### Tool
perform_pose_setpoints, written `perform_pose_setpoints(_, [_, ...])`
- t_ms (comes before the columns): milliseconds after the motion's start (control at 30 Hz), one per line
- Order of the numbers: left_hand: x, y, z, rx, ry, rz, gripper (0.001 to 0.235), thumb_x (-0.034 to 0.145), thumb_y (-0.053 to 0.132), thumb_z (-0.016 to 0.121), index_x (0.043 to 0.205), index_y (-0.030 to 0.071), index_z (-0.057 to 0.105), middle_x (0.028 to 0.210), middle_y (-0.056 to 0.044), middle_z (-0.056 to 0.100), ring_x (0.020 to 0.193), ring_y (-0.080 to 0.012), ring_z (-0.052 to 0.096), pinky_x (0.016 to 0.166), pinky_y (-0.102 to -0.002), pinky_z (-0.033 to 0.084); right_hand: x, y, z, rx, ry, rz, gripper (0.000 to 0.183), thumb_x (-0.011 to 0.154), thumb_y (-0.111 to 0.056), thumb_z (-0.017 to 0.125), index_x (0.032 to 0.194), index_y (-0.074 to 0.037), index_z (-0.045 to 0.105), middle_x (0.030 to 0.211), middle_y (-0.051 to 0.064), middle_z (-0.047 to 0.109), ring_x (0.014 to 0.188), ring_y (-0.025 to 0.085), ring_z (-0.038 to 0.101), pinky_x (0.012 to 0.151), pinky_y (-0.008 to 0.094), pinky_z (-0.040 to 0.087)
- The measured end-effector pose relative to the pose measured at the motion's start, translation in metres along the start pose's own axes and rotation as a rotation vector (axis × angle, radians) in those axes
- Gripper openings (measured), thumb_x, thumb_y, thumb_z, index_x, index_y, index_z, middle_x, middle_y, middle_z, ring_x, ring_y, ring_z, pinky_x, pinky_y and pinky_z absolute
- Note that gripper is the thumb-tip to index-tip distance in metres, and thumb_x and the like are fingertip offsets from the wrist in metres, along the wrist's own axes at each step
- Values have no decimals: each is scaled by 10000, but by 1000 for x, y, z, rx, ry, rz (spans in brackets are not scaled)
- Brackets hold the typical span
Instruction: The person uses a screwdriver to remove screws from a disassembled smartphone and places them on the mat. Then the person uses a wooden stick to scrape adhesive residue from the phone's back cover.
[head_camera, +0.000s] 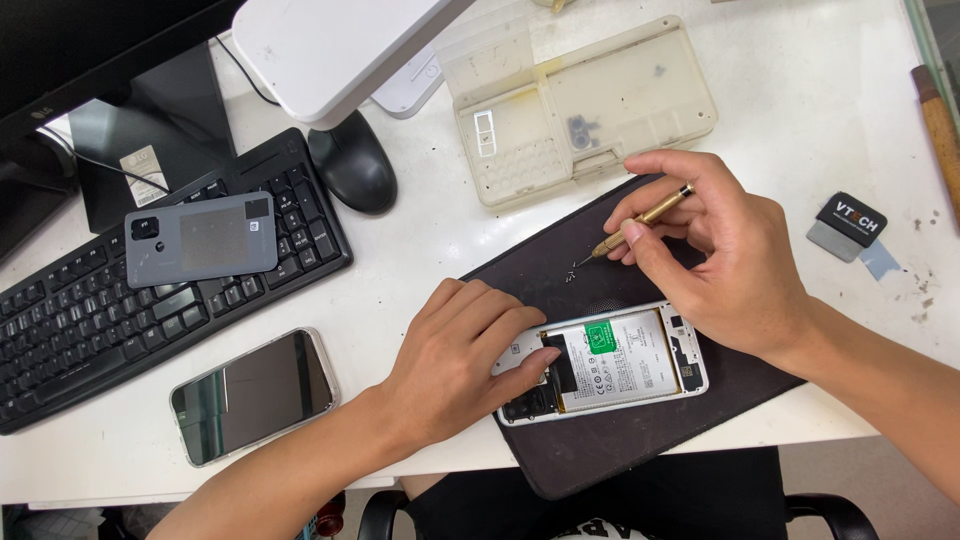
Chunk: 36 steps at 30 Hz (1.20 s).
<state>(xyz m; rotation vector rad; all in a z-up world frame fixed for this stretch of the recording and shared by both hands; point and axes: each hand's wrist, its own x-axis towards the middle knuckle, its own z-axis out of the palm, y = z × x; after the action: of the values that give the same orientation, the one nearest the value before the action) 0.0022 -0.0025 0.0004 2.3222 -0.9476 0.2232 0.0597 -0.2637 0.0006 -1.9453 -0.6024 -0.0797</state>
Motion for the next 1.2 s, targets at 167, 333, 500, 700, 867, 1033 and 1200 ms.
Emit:
perform_pose_setpoints(167, [1,-1,3,-29,-8,-31,254,853,205,842,1012,46,725,899,-48,688,824,-192,615,759,-345,450,2,-2,-2,3,4,-1,403,980,76,602,1356,65,457,991,161,729,879,202,781,774,282,686])
perform_pose_setpoints(333, [1,-1,4,-34,-6,-33,219,860,181,830,999,49,724,896,-47,691,830,-189,619,759,-342,449,3,-2,-1,1,8,0,400,976,74,607,1349,67,463,989,159,737,869,202,783,758,281,682])
perform_pose_setpoints(500, [2,-1,4,-33,11,-25,195,866,161,824,990,51,722,901,-46,694,839,-189,626,760,-341,450,1,0,-1,-2,4,10,401,971,74,609,1346,71,465,984,160,737,869,202,783,761,283,682])
perform_pose_setpoints(700, [2,1,1,-49,3,-21,202,866,149,829,999,45,718,904,-50,687,834,-196,620,755,-346,446,2,-2,-1,15,6,17,402,977,72,604,1353,69,462,992,164,732,879,207,781,771,286,686])
perform_pose_setpoints(867, [2,4,2,-27,69,-35,215,880,156,808,1045,60,710,951,-47,677,882,-213,617,809,-368,455,1,-9,-3,64,-17,50,430,981,78,566,1390,55,434,994,187,721,868,240,769,743,303,678])
perform_pose_setpoints(1033, [0,10,14,-72,134,-171,260,912,230,798,1096,68,710,949,-28,682,866,-185,623,800,-352,443,-16,-11,4,73,18,163,501,996,84,511,1453,52,309,1031,233,674,880,281,734,793,348,633])
perform_pose_setpoints(1200, [-1,17,22,-85,200,-231,299,930,286,790,1138,87,709,937,5,690,896,-160,648,759,-304,447,-33,4,13,85,2,209,559,1004,68,502,1517,3,289,1069,222,668,882,262,734,824,353,625])
